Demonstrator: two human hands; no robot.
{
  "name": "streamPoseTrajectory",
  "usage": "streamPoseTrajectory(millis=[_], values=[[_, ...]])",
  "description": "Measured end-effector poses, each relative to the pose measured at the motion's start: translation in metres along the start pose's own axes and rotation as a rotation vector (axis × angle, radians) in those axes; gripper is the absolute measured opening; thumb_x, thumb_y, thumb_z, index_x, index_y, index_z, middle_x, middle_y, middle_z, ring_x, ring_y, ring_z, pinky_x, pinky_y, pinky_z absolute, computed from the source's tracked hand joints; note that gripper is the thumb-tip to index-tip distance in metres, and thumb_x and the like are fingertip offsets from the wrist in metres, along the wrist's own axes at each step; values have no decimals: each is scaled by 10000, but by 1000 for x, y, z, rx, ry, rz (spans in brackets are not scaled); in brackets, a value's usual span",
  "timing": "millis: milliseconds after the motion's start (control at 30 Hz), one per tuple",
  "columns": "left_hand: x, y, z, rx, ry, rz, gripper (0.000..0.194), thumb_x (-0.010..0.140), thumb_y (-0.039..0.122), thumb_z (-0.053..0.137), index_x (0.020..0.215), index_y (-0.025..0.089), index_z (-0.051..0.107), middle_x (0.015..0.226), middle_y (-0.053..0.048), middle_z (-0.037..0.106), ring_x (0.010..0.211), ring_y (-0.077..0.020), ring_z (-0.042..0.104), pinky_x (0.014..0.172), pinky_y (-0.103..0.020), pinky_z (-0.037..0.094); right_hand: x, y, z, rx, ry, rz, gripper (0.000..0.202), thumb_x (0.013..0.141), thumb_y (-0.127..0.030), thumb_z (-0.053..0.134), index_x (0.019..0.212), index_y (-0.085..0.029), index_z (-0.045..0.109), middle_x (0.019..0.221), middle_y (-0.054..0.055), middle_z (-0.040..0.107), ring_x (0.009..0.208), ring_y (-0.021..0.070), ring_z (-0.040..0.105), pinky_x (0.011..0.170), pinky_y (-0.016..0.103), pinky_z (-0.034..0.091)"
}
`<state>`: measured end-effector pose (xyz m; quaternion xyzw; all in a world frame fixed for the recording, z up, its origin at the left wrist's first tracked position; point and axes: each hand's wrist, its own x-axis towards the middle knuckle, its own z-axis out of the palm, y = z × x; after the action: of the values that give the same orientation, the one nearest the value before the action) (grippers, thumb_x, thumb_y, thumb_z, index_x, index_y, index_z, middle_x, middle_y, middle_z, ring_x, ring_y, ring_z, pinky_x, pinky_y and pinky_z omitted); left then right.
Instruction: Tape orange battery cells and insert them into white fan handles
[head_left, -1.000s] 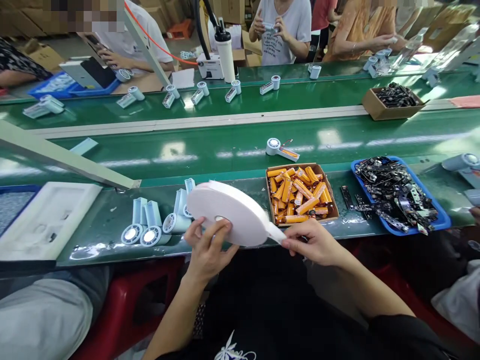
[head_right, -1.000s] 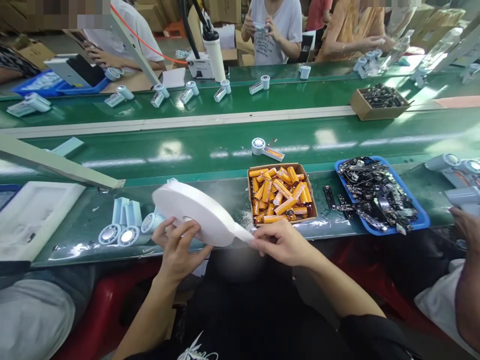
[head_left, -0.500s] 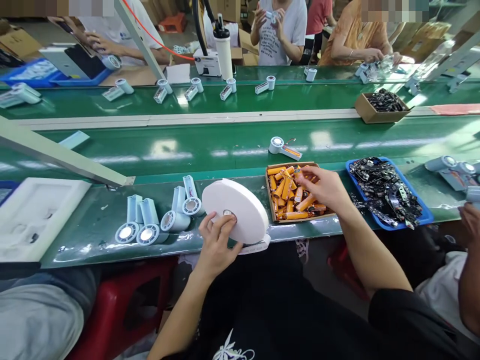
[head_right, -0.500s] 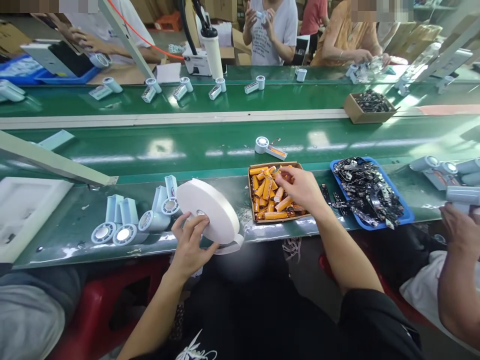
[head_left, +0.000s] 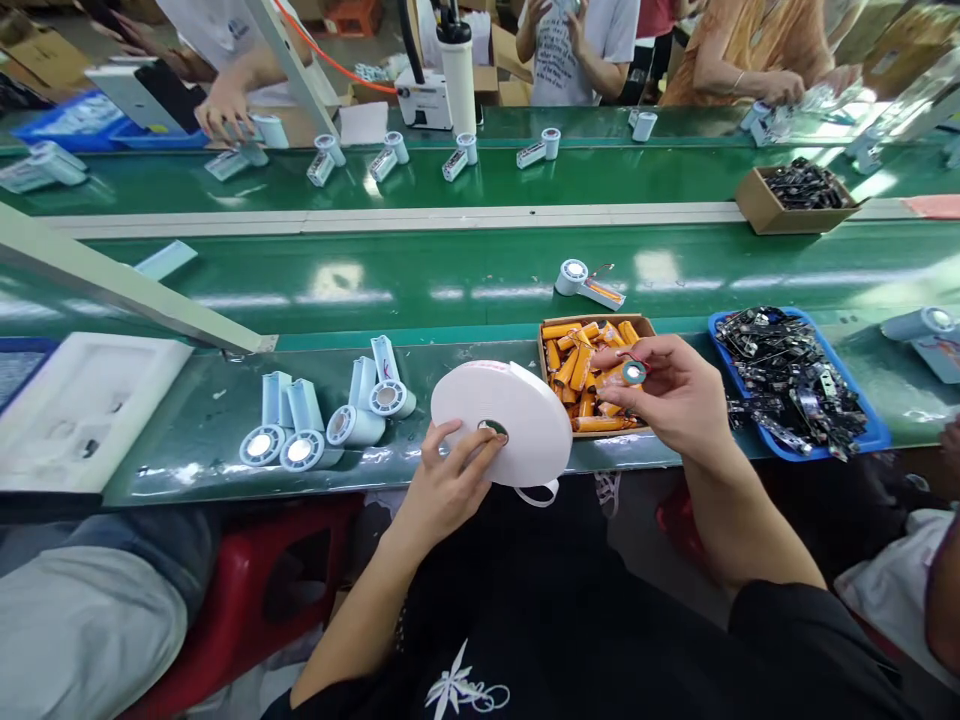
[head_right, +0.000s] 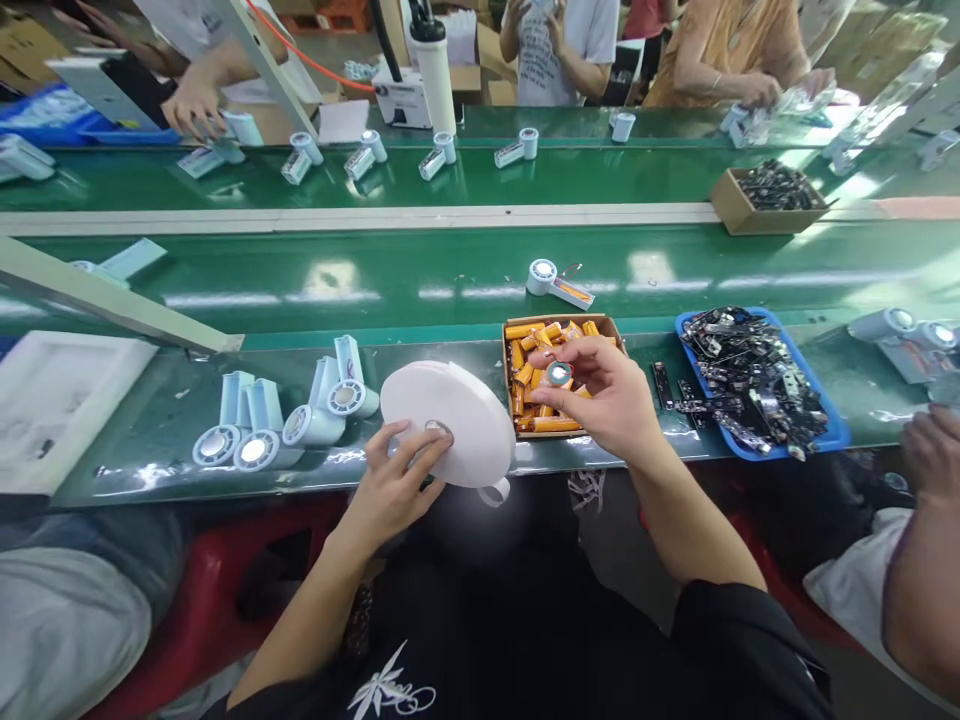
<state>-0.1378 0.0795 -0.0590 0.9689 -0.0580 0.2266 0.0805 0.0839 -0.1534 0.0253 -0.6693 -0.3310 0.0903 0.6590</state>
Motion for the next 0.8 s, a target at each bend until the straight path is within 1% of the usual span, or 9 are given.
streamPoseTrajectory(millis=[133, 233, 400, 467, 533, 600, 667, 733, 800], values=[[4, 1, -9, 82, -62, 79, 628, 889, 67, 717, 1462, 305, 618, 1357, -61, 697, 1322, -337, 491, 1249, -662, 363, -3, -11, -2, -329, -87, 4, 566, 720, -615, 962, 1109, -248, 778, 916, 42, 796, 810, 286, 782, 799, 426, 692], [9, -1, -17, 134, -68, 164, 639, 896, 43, 701, 1463, 326, 615, 1374, -32, 693, 1304, -309, 511, 1282, -692, 311, 4, -14, -3, -511, -193, -52, 574, 777, -632, 918, 1190, -245, 823, 776, 4, 770, 674, 236, 737, 754, 376, 666], [24, -10, -37, 191, -159, 270, 672, 918, 24, 655, 1486, 375, 579, 1412, 26, 669, 1300, -273, 530, 1300, -701, 292, 19, -16, -15, -545, -529, 12, 501, 856, -484, 894, 1291, -256, 794, 823, 12, 785, 749, 240, 742, 830, 370, 638], [31, -10, -44, 194, -177, 282, 685, 923, 34, 660, 1499, 393, 563, 1404, 35, 672, 1230, -251, 554, 1310, -687, 283, 17, -11, -13, -414, -567, 100, 510, 884, -469, 864, 1333, -249, 763, 814, 8, 773, 766, 240, 754, 817, 375, 651], [37, -5, -46, 190, -138, 270, 651, 935, 90, 685, 1500, 392, 568, 1378, 28, 685, 1135, -249, 562, 1314, -703, 248, 5, 0, 1, -179, -362, 145, 523, 898, -482, 851, 1349, -248, 730, 928, 32, 792, 863, 256, 779, 846, 398, 666], [38, 5, -41, 152, -66, 228, 572, 949, 197, 715, 1482, 367, 595, 1331, 5, 708, 1068, -263, 553, 1297, -740, 214, -11, 15, 21, 60, 35, 110, 497, 930, -498, 821, 1354, -275, 688, 1120, 65, 790, 984, 269, 784, 903, 437, 671], [34, 18, -31, 56, -20, 202, 507, 952, 286, 730, 1448, 327, 633, 1271, -24, 728, 1035, -267, 545, 1276, -746, 220, -22, 27, 29, 215, 318, 57, 414, 972, -469, 783, 1336, -307, 669, 1218, 69, 770, 1026, 263, 781, 933, 460, 671], [30, 33, -20, -58, -42, 261, 475, 954, 272, 728, 1423, 299, 655, 1236, -37, 736, 1032, -250, 545, 1279, -699, 231, -21, 32, 10, 272, 410, -23, 321, 966, -389, 803, 1263, -319, 703, 1202, 42, 771, 1032, 240, 779, 951, 422, 663], [37, 44, -13, -141, -105, 376, 459, 980, 218, 678, 1432, 292, 644, 1261, -36, 730, 1076, -233, 548, 1302, -663, 185, -7, 30, -34, 203, 403, -150, 229, 961, -332, 807, 1181, -311, 743, 1203, 17, 764, 1108, 224, 755, 957, 331, 629]])
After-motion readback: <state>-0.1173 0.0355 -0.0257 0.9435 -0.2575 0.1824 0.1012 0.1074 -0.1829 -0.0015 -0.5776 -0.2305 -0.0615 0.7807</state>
